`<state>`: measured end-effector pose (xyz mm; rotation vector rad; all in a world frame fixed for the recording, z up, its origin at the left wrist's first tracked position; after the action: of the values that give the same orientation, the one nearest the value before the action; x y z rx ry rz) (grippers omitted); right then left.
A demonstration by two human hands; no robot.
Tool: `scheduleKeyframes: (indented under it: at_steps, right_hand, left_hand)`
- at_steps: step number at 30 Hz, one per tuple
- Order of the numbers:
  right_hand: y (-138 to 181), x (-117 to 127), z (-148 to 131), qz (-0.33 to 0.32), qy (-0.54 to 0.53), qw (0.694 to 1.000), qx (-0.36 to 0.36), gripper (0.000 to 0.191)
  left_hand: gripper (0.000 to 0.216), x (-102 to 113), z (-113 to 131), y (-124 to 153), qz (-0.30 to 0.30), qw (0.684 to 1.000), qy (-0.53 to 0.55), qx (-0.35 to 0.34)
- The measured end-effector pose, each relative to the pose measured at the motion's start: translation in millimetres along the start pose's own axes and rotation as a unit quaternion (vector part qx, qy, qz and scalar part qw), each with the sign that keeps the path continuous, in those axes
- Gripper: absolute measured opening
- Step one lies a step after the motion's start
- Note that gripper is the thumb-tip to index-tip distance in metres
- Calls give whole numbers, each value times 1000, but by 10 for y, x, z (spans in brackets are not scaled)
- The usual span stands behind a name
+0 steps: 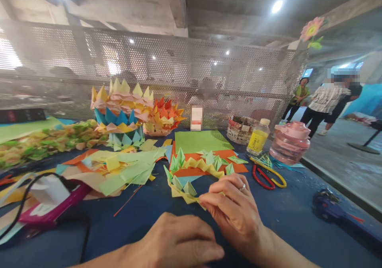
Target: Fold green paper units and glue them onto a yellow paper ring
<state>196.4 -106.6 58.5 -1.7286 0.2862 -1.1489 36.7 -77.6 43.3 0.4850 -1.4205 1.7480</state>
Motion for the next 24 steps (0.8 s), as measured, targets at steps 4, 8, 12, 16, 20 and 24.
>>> scheduleKeyframes:
  at_steps: [4, 8, 12, 16, 20, 24]
  right_hand:
    - [-2, -2, 9, -9, 5, 1000, -2, 7]
    - [11, -3, 13, -13, 11, 1000, -12, 5]
    - [17, 8, 7, -28, 4, 1000, -11, 8]
    - [4, 11, -9, -36, 11, 999, -5, 8]
    - [4, 0, -32, -49, 19, 999, 0, 12]
    - [14, -3, -22, -58, 23, 998, -6, 15]
  left_hand:
    - [11, 2, -121, 86, 140, 983, -42, 110]
    - [11, 35, -219, 94, 171, 972, -20, 161]
    - [12, 36, -266, 63, 164, 973, 1, 163]
    - [12, 28, -263, 36, 168, 976, 24, 139]
    - [18, 19, -306, 41, 160, 970, 77, 166]
    - [22, 25, -361, 54, 157, 959, 102, 212]
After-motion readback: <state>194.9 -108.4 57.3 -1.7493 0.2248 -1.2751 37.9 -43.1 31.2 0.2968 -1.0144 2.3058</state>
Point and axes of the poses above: each hand's wrist, its own y-axis away from the middle knuckle, its own x-axis out of the back of the hand, z = x × y, the point moved 3 cm from there along -y, towards the middle knuckle, and after that the axes turned 3 degrees about -z, right-handed, at the moved point
